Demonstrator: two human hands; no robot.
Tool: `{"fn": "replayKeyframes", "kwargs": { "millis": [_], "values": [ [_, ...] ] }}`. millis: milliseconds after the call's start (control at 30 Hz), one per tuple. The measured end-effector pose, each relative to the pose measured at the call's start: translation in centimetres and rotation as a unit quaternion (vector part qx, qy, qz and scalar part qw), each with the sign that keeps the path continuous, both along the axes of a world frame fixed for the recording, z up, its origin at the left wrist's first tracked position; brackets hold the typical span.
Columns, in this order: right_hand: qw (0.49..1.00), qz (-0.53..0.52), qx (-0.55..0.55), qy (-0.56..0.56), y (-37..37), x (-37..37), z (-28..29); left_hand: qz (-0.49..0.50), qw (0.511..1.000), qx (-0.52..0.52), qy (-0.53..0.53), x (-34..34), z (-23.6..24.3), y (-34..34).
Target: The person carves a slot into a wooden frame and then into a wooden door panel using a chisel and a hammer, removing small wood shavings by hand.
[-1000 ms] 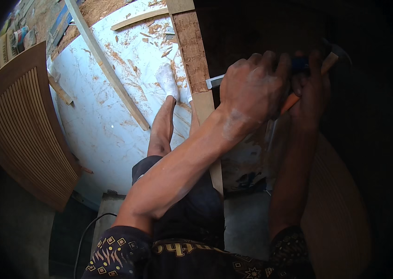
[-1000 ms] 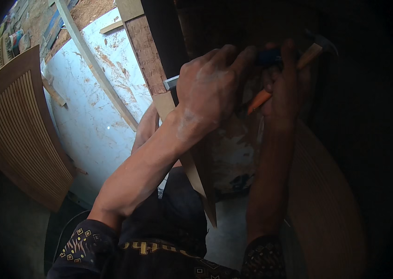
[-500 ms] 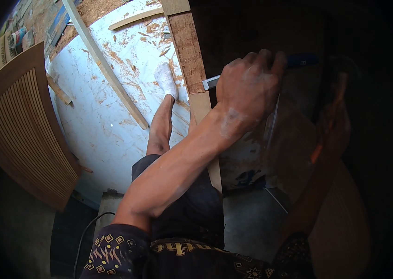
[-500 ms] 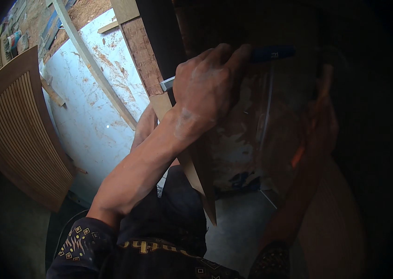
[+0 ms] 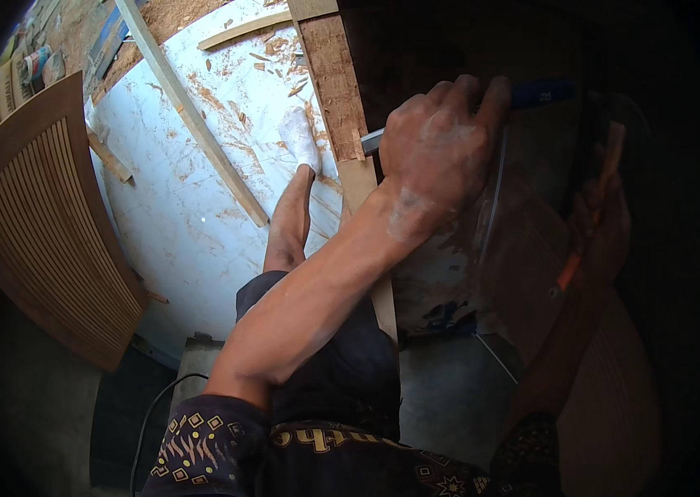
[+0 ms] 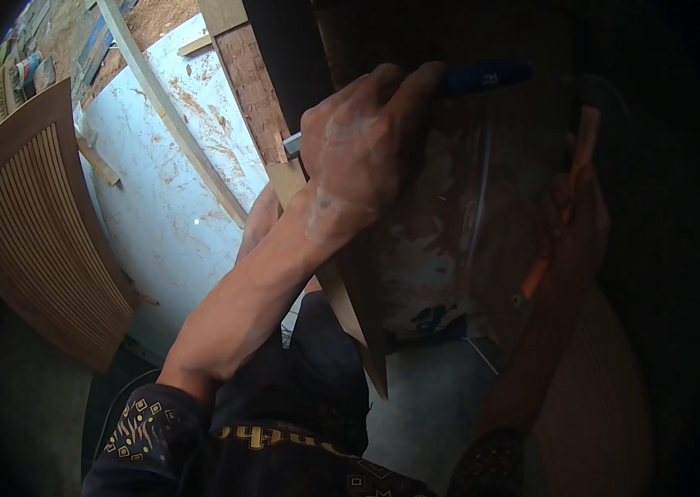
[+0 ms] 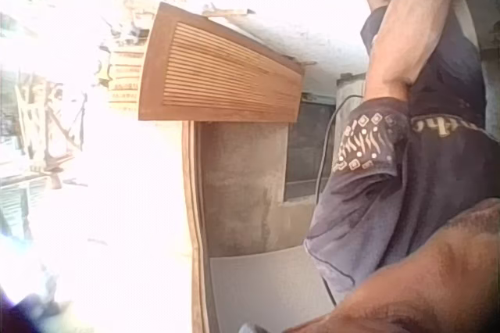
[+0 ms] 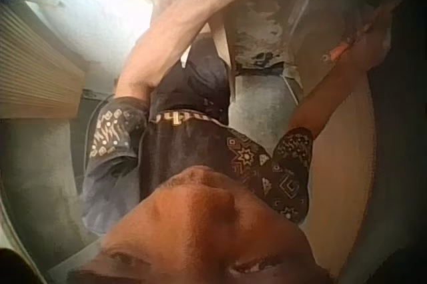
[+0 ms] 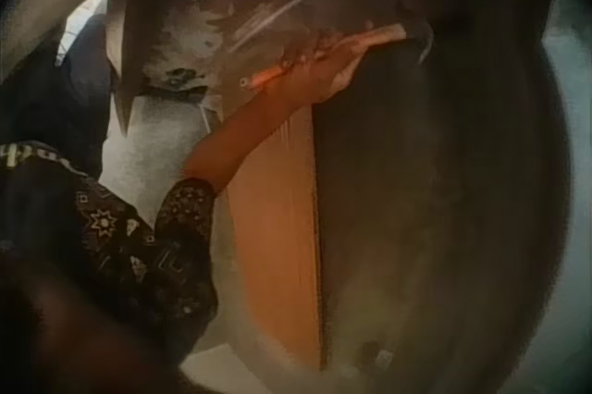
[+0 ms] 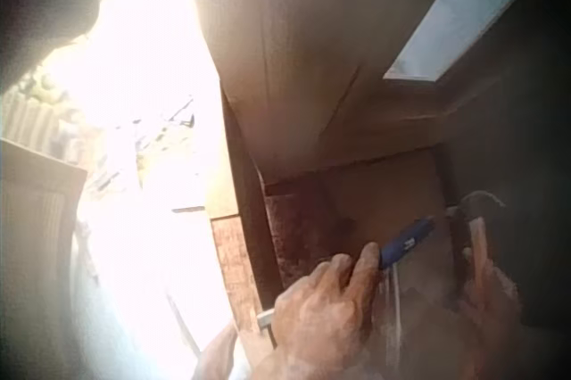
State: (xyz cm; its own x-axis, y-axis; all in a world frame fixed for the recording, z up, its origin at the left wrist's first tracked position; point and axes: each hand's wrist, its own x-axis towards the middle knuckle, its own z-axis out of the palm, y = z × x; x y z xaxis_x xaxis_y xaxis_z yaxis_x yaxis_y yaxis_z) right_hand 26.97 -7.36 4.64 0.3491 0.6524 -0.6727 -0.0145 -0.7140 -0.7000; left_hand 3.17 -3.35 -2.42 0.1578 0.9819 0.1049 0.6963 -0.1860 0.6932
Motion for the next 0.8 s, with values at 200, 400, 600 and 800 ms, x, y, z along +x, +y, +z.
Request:
{"fn": "replayKeyframes", "kwargs": {
  "millis": [200, 400, 600, 800],
  "values": [
    [1.000, -0.006, -0.002, 0.016, -0.3, -1.8, 0.7, 0.008, 0.999, 0.007, -0.032, -0.2, 0.1, 0.0],
    [0.999, 0.045, 0.009, 0.012, -0.5, -1.1, 1.2, -0.004, 0.998, 0.016, -0.052, -1.0, 0.1, -0.2],
    [0.996, -0.068, 0.054, -0.017, -0.1, -1.2, 2.5, -0.074, 0.994, 0.007, -0.075, -0.6, 0.6, -0.6],
    [0.996, -0.066, 0.057, -0.031, -0.4, -2.4, 3.4, -0.071, 0.994, 0.023, -0.085, -0.7, 0.5, -0.7]
  ]
}}
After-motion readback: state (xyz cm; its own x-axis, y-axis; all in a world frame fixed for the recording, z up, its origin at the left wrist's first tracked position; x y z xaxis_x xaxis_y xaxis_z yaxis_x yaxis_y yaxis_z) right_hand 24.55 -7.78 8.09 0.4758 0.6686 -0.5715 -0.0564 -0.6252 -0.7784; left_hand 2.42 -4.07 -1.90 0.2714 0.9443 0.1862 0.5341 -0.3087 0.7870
